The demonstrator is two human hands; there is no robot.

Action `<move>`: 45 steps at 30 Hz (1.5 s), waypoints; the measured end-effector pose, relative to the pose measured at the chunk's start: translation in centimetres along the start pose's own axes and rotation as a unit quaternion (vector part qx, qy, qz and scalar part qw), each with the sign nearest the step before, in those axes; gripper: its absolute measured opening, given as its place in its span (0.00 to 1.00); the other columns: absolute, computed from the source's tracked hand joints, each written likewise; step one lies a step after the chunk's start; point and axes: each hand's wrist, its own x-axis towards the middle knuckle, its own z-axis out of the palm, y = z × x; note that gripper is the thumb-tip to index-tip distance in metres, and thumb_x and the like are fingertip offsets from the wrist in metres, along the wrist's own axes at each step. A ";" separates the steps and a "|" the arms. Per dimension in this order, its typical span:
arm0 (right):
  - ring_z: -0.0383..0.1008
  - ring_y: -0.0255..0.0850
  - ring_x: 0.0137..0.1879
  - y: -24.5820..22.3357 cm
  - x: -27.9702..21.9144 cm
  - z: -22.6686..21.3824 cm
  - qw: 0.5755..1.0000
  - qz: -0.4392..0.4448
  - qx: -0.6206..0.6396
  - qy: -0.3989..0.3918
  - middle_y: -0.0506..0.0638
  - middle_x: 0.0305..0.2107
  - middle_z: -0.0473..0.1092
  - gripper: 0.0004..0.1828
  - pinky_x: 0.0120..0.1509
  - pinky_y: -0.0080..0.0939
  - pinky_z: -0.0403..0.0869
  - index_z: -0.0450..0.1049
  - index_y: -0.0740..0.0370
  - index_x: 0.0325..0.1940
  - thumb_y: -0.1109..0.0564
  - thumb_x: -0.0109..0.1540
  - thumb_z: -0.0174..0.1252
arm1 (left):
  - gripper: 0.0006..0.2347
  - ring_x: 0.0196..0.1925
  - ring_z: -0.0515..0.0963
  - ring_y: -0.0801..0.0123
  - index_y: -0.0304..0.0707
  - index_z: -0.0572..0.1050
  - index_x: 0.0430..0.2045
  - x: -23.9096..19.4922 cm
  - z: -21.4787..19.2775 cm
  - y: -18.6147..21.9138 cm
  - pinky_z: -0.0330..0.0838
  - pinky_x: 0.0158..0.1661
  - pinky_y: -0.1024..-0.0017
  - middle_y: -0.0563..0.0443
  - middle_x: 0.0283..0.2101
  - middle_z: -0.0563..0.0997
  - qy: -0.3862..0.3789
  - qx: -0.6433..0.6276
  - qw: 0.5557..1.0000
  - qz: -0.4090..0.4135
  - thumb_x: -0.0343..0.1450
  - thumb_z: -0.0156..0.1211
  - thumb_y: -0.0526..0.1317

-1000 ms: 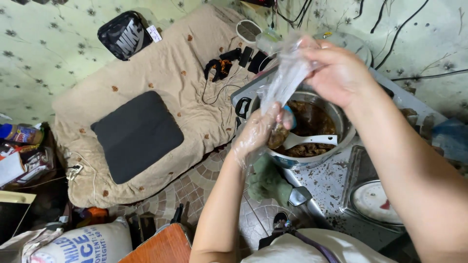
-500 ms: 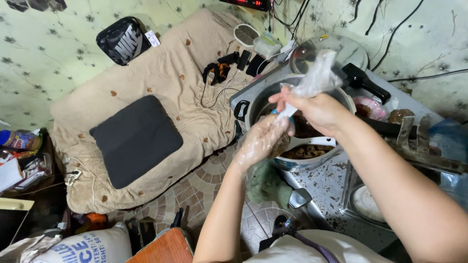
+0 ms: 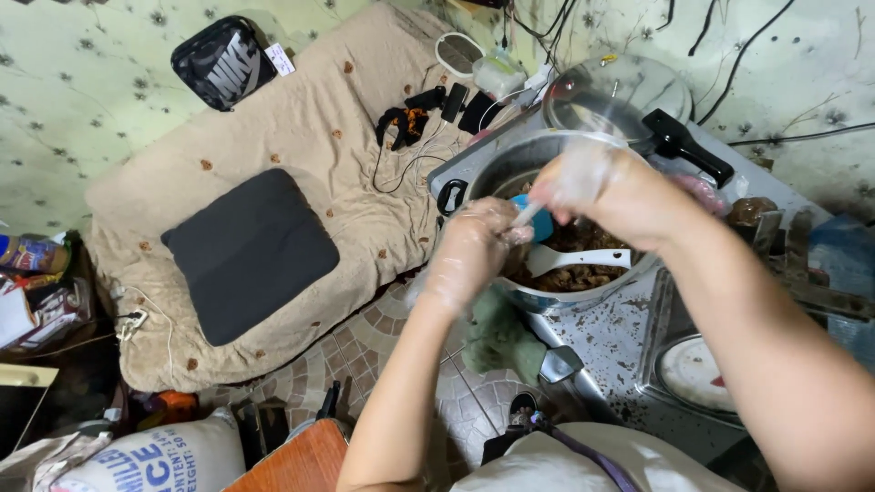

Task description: The person portions cooked meat from a large pot into plastic bags using a scoop and a spoon, weighs the bags on a scale, and ties them closed.

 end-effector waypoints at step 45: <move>0.76 0.39 0.40 7.2 0.5 2.7 0.960 -0.167 -0.010 0.227 0.51 0.27 0.75 0.05 0.51 0.41 0.73 0.82 0.65 0.32 0.61 0.62 0.69 | 0.05 0.47 0.82 0.59 0.45 0.86 0.34 -1.2 0.5 3.3 0.74 0.56 0.64 0.49 0.36 0.84 0.060 -0.404 0.906 -0.113 0.69 0.70 0.42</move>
